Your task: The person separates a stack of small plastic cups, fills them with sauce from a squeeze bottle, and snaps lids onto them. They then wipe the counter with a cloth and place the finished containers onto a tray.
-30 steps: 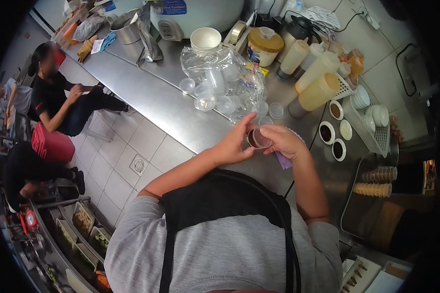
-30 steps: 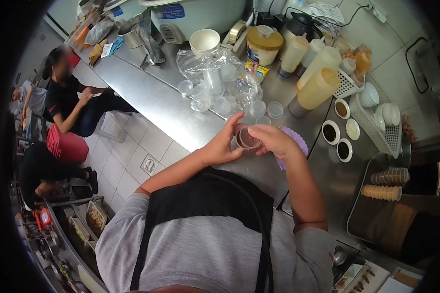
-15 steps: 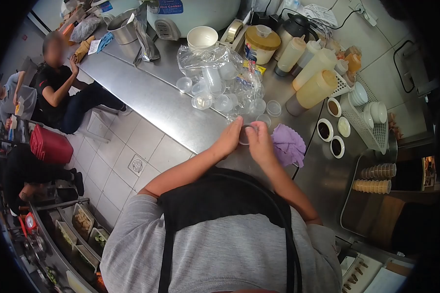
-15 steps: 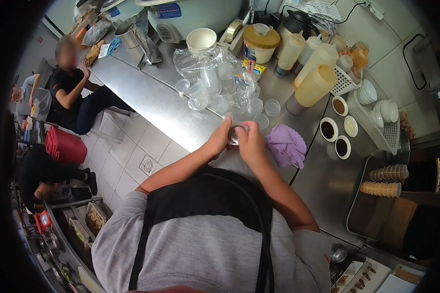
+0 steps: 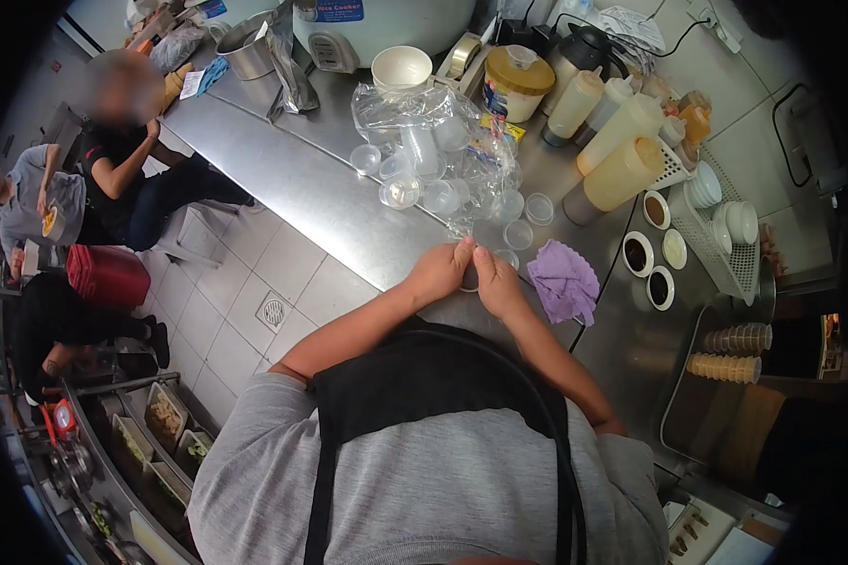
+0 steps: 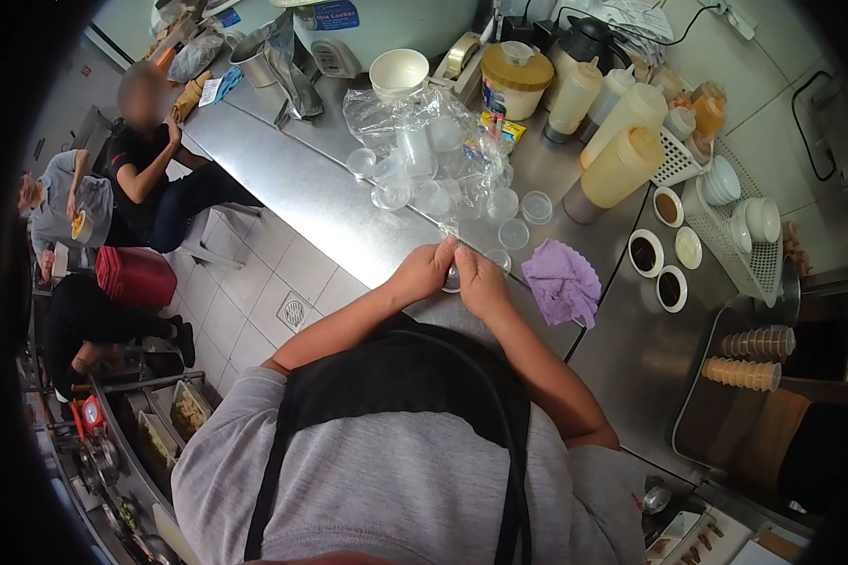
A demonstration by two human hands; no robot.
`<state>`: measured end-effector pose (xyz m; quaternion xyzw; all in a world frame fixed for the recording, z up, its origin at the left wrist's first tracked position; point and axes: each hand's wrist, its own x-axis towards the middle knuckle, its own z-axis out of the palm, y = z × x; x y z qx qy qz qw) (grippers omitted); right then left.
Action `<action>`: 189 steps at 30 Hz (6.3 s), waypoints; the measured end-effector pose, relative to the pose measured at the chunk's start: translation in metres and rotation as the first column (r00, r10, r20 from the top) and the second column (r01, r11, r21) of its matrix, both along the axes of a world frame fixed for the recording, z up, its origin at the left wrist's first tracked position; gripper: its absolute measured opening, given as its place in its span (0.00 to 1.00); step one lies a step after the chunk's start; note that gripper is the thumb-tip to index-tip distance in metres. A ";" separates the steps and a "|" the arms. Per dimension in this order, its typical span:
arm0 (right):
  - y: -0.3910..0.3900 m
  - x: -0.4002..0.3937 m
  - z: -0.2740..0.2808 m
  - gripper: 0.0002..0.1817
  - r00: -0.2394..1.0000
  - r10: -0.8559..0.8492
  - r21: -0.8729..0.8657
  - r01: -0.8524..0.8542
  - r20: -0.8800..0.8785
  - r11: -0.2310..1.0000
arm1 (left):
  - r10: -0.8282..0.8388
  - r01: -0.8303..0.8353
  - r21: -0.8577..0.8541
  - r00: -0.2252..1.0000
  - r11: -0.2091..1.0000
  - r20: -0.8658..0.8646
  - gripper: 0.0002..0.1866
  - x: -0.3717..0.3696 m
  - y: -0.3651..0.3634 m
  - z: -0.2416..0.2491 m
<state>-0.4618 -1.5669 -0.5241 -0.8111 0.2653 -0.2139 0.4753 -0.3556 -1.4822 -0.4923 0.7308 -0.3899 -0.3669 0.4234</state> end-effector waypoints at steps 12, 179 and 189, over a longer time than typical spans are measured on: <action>-0.171 -0.053 0.051 0.49 0.756 -0.567 -0.404 0.654 0.327 0.639 | -0.050 0.027 0.050 0.836 0.998 0.546 0.19 0.010 -0.020 -0.032; -0.024 -0.020 0.040 0.18 0.994 -0.068 -0.064 0.063 -0.086 0.996 | -0.004 0.006 0.092 1.000 0.996 -0.023 0.31 0.028 -0.018 0.048; -0.035 0.002 0.023 0.19 0.977 -0.193 -0.441 0.135 -0.088 0.887 | 0.004 0.049 0.253 0.979 0.966 -0.202 0.29 0.023 0.008 0.003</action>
